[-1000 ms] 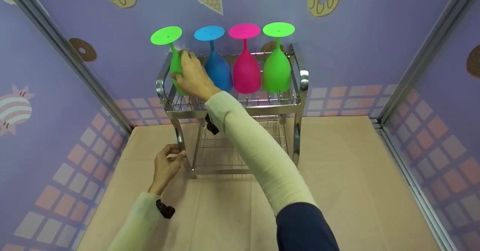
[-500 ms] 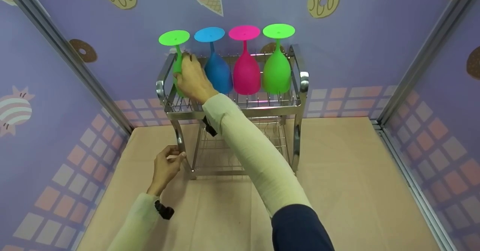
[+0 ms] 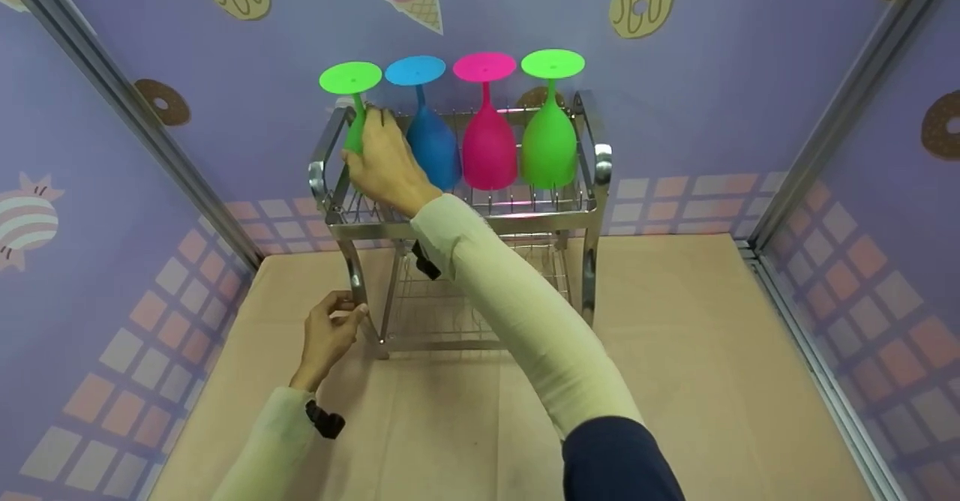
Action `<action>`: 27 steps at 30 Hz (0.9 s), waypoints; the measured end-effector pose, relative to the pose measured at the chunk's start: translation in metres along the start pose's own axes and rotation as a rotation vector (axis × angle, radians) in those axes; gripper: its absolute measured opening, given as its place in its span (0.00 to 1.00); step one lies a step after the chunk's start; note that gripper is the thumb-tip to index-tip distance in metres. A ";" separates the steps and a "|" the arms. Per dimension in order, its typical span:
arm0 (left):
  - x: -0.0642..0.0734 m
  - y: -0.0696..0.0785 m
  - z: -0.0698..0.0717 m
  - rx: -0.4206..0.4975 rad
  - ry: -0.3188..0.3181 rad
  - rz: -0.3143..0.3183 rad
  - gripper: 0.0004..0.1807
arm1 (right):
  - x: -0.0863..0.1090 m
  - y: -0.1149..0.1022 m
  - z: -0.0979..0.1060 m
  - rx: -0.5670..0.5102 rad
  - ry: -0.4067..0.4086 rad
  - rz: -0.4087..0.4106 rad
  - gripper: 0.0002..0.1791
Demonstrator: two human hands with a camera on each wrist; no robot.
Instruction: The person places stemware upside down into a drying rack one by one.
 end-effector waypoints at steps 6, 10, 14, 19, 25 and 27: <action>-0.002 -0.002 0.004 0.003 -0.012 0.020 0.14 | 0.020 -0.006 0.013 0.013 -0.005 0.033 0.39; -0.003 -0.002 0.005 0.016 -0.016 0.028 0.14 | 0.036 -0.004 0.027 0.014 -0.018 0.060 0.40; -0.004 0.001 0.001 -0.002 -0.064 0.027 0.15 | 0.055 0.008 0.049 0.009 0.001 0.085 0.39; -0.004 0.002 -0.003 -0.051 -0.177 0.018 0.17 | 0.082 0.026 0.076 0.009 0.028 0.133 0.39; -0.007 0.013 0.005 -0.072 -0.258 -0.013 0.23 | 0.116 0.051 0.109 0.042 0.109 0.250 0.37; -0.009 0.020 0.011 -0.086 -0.268 -0.036 0.26 | 0.130 0.062 0.123 0.062 0.149 0.292 0.36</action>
Point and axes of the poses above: each hand's wrist, its own x-axis away from the middle knuckle, its own z-axis out of the back of the hand, y = z × x, the point moved 10 cm from there along -x, towards the middle knuckle, and after that the axes turned 7 degrees about -z, right-handed, at the moved point
